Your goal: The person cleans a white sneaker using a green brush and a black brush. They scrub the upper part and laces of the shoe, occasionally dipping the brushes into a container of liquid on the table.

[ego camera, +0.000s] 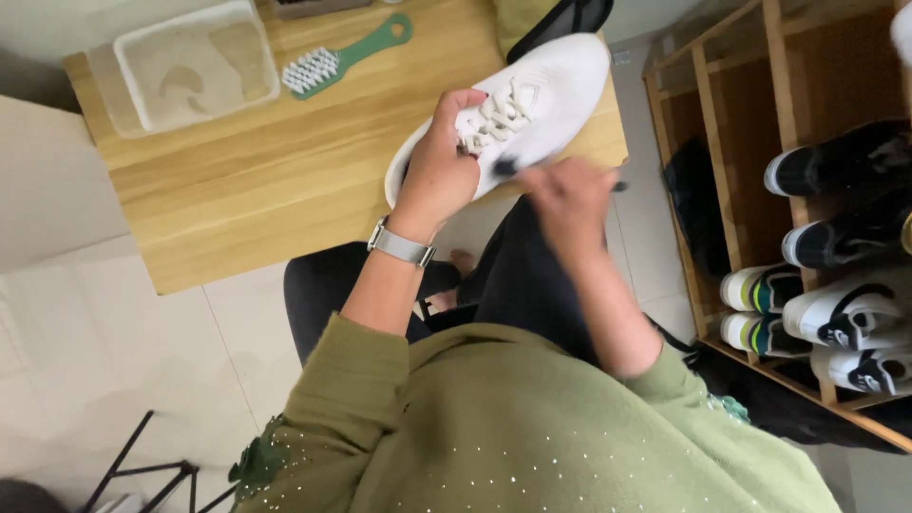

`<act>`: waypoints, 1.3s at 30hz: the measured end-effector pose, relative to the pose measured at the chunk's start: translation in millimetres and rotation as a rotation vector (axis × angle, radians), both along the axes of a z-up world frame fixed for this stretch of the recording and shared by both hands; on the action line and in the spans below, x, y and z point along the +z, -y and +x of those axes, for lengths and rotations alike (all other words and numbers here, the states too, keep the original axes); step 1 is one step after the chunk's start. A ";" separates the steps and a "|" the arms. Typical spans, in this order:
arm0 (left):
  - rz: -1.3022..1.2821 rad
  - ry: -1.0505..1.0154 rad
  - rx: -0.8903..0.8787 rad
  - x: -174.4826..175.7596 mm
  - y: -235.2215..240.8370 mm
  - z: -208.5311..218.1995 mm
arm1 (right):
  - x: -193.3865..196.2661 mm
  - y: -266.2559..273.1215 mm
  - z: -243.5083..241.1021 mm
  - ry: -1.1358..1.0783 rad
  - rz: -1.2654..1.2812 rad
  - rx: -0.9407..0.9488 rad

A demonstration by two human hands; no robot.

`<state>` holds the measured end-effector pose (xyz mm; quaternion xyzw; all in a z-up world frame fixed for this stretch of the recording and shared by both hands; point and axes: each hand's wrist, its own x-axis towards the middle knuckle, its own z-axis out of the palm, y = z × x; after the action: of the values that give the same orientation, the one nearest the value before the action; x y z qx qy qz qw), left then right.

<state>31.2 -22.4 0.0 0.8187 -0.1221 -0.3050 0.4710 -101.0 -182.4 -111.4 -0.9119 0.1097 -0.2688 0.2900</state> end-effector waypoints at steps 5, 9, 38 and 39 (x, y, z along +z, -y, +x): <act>0.007 -0.057 0.017 7.3 1.6 -0.3 | -4.4 5.3 4.6 0.021 -0.047 0.020; -0.026 -0.018 0.005 1.1 0.7 -0.6 | -15.5 -12.8 -3.9 -0.095 -0.079 0.058; 0.070 -0.067 0.039 26.3 2.0 -8.6 | -15.4 46.2 -10.8 -0.035 0.018 -0.155; 0.062 -0.050 0.032 27.4 5.0 -6.1 | -8.6 49.0 -7.8 -0.047 0.081 -0.167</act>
<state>25.1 -27.4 27.4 0.8268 -0.0878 -0.3216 0.4530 -108.8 -231.5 -120.0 -0.8932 0.2029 -0.2658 0.3005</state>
